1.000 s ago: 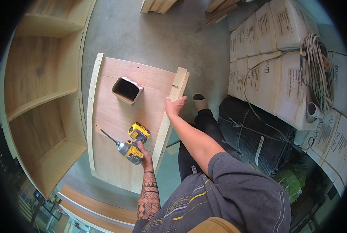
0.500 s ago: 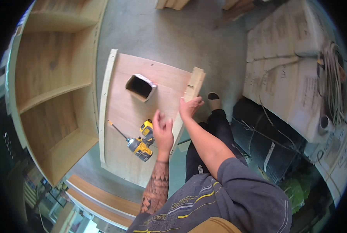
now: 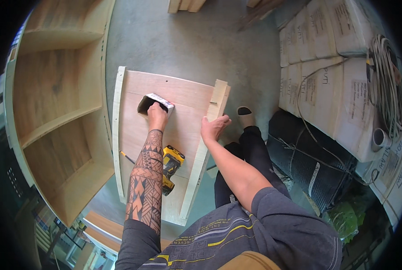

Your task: Using a power drill to assemble wooden furniture panels in a workshop.

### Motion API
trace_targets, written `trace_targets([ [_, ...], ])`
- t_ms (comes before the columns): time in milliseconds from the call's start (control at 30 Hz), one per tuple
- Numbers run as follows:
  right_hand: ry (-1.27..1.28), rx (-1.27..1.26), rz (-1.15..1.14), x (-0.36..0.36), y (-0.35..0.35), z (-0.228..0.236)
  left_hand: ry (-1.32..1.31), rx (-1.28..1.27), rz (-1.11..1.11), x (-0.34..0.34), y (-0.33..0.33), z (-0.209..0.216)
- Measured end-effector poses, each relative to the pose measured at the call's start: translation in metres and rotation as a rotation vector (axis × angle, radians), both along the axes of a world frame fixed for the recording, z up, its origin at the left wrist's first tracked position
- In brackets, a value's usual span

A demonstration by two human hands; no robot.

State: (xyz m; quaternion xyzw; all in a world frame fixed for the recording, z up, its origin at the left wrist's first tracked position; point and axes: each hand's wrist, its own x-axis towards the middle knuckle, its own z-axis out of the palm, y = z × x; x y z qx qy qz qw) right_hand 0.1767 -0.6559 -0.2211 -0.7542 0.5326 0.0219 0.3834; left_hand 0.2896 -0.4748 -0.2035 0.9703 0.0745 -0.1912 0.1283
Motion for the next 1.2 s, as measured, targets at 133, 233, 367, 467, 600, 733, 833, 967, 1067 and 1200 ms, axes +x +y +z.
trace_targets([
  [133, 0.039, 0.032, -0.016, 0.000, -0.006, 0.000, -0.012, 0.038, -0.025, 0.003, -0.005, -0.003],
  [233, 0.029, 0.044, -0.014, 0.000, -0.004, 0.008, -0.019, 0.042, -0.019, 0.007, 0.009, 0.000],
  [367, 0.058, 0.094, -0.035, 0.000, -0.008, 0.005, -0.038, -0.002, -0.078, 0.011, 0.013, 0.002],
  [467, 0.034, 0.060, -0.017, -0.001, -0.009, 0.003, -0.034, -0.007, -0.090, 0.014, 0.009, 0.017],
  [600, 0.040, 0.066, -0.010, 0.000, -0.001, 0.010, 0.016, 0.099, -0.215, 0.020, 0.025, 0.065],
  [733, 0.030, 0.036, -0.024, 0.000, -0.011, 0.001, -0.217, -0.063, -0.223, 0.020, 0.020, 0.155],
  [833, 0.010, 0.012, -0.053, -0.001, -0.014, -0.006, -0.141, -0.186, 0.170, 0.002, 0.041, 0.231],
  [967, 0.013, 0.042, -0.010, 0.001, -0.001, -0.001, -0.167, -0.292, 0.448, -0.051, 0.134, 0.277],
  [1067, -0.004, 0.065, 0.033, -0.002, 0.011, -0.002, -0.262, -0.453, 0.578, -0.105, 0.193, 0.261],
  [1200, -0.066, -0.221, 0.123, -0.014, -0.010, -0.048, -0.237, -0.594, 0.680, -0.109, 0.165, 0.224],
])
